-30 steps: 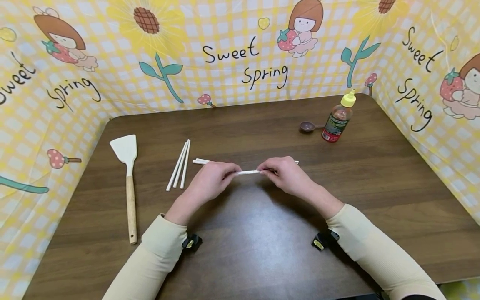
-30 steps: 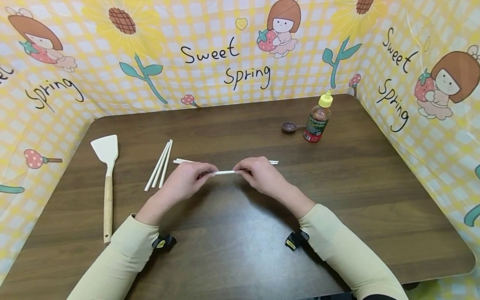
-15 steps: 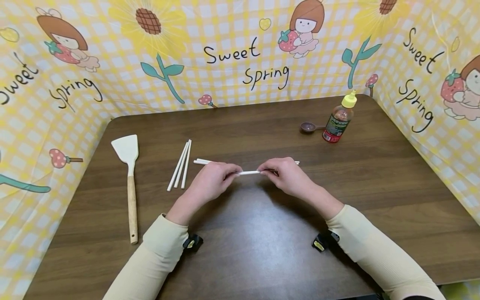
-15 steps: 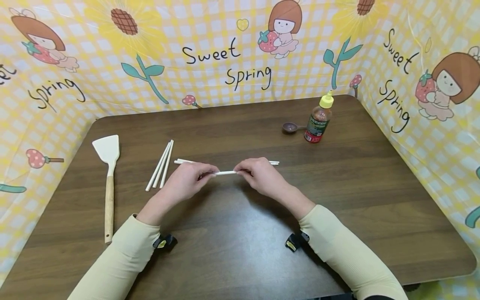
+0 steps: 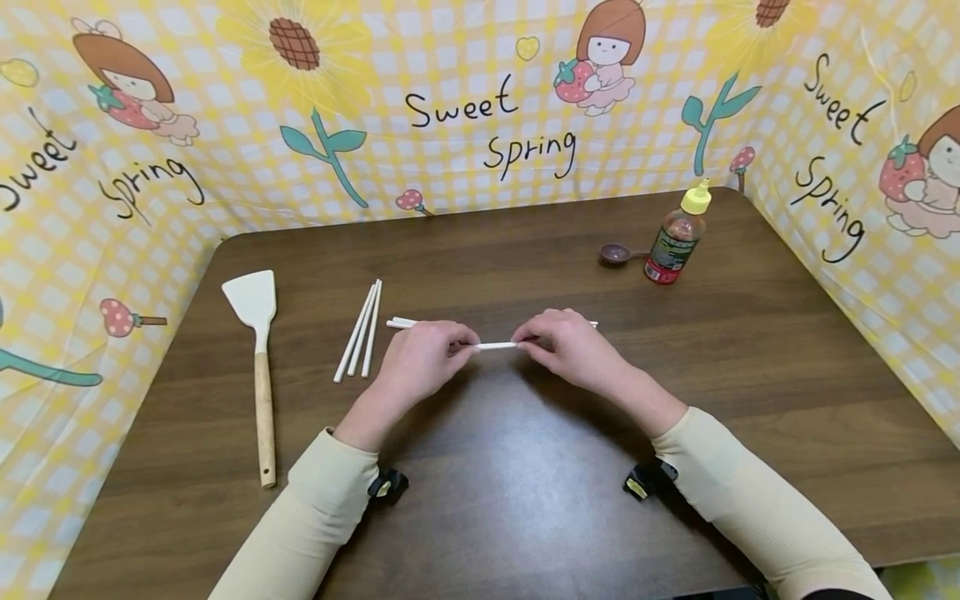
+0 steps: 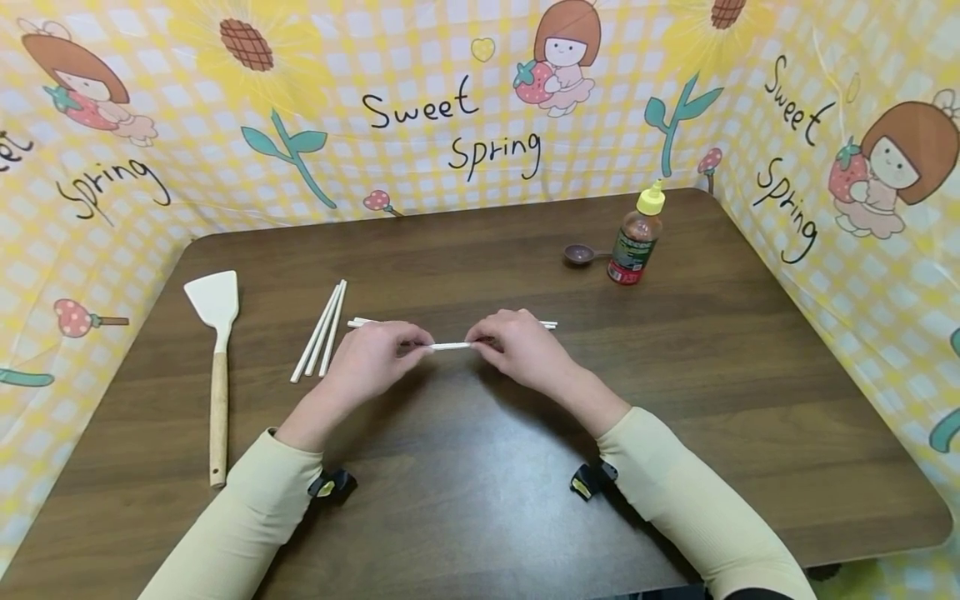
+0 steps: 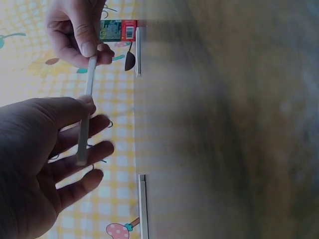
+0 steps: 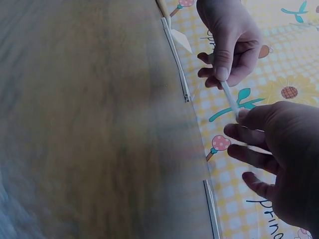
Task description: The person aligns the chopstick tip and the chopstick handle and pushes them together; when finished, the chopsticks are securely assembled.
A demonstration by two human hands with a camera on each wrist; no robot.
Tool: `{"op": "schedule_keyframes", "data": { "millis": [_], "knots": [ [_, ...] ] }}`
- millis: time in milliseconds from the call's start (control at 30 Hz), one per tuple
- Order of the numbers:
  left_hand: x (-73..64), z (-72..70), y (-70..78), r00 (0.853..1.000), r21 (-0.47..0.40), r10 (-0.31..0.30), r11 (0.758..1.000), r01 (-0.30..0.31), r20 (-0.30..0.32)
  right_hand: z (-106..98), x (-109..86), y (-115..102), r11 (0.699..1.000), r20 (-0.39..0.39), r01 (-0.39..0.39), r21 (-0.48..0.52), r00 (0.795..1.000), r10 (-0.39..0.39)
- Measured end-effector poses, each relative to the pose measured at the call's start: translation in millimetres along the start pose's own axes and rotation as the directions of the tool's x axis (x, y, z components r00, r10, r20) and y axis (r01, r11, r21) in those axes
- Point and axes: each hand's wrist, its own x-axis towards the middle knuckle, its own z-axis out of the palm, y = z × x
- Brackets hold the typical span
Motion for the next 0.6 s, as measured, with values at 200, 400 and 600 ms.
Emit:
{"op": "schedule_keyframes", "data": {
  "millis": [200, 400, 600],
  "knots": [
    [0.1, -1.7, -7.6, 0.997, 0.033, -0.081, 0.996, 0.081, -0.018, -3, -0.4, 2, 0.991, -0.059, -0.131, -0.009, 0.99, 0.131],
    [0.1, -5.8, -19.3, 0.975, 0.035, -0.211, 0.976, 0.214, -0.063, -4, -0.5, 6, 0.983, -0.12, -0.181, -0.018, 0.977, 0.178],
    [-1.3, -18.1, -34.6, 0.913, -0.011, -0.382, 0.923, 0.385, -0.143, -6, -1.9, 9, 0.962, -0.076, -0.266, -0.06, 0.962, 0.262]
  ]
}}
